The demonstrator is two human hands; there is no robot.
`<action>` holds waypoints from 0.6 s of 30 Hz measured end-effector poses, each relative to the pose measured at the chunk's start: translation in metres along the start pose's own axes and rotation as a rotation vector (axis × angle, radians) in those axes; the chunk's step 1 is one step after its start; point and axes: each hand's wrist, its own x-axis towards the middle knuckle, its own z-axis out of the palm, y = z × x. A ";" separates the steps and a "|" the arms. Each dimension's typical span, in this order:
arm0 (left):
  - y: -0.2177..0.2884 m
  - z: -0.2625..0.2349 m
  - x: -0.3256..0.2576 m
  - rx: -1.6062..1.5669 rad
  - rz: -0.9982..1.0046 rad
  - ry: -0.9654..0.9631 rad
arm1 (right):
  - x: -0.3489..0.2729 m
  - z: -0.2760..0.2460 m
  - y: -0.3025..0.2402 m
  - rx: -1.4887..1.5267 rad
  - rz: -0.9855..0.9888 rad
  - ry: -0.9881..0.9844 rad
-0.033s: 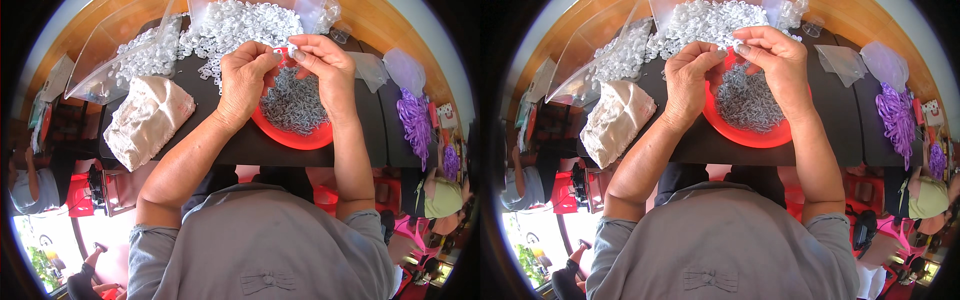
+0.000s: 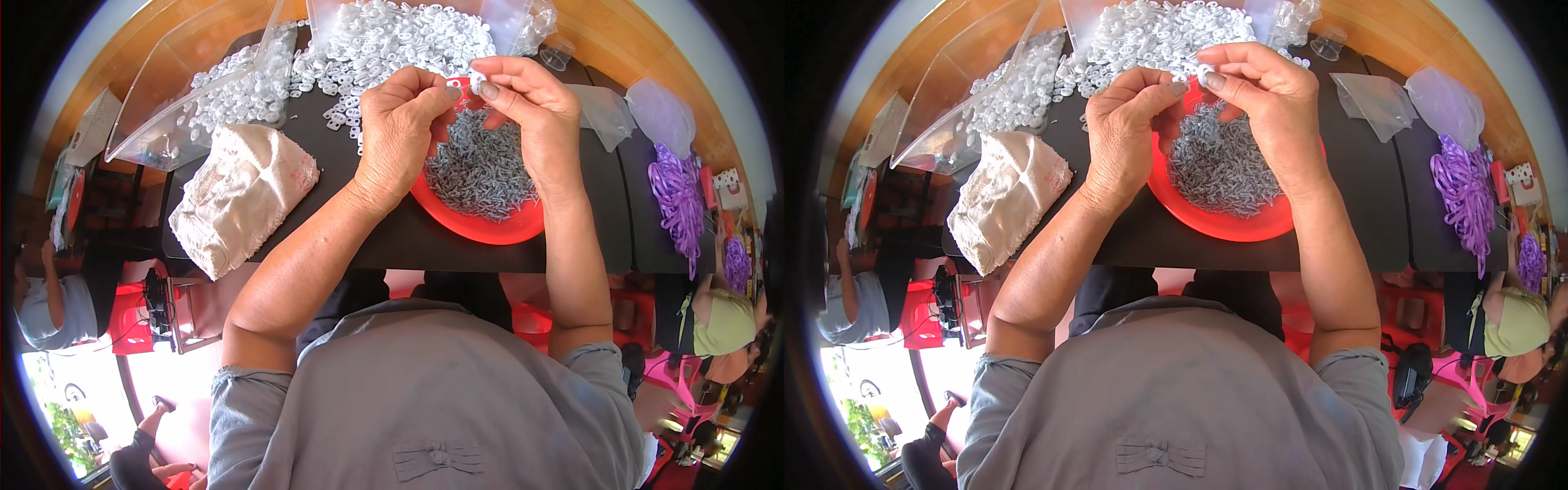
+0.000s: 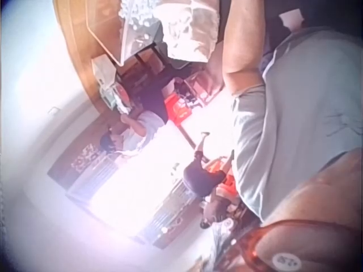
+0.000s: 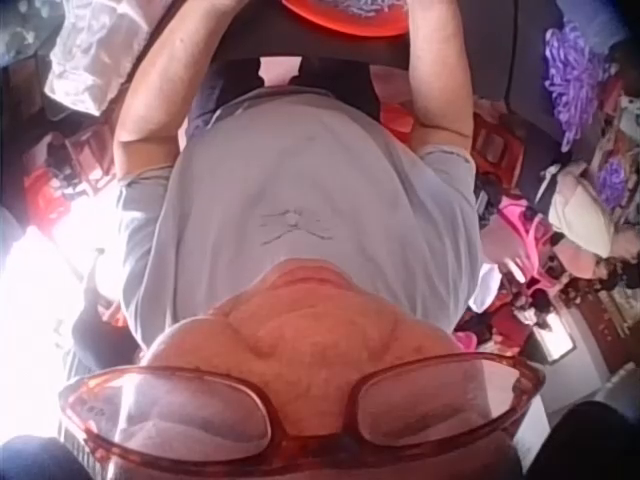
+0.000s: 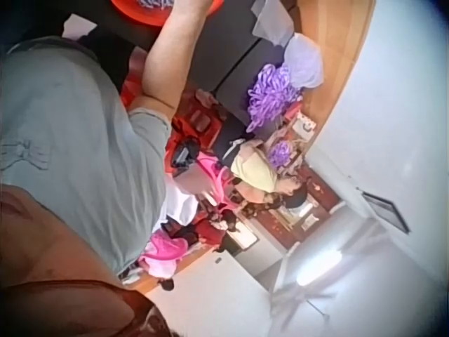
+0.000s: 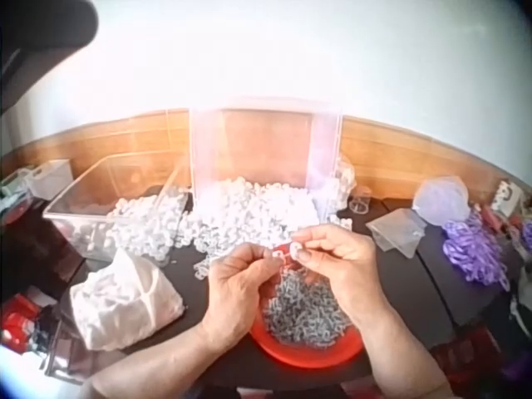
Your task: Assembling small white plastic components by inserting tiny grey loops into them by hand.
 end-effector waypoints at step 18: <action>0.003 0.003 -0.003 0.044 0.027 0.017 | -0.001 -0.002 0.000 -0.024 -0.004 -0.010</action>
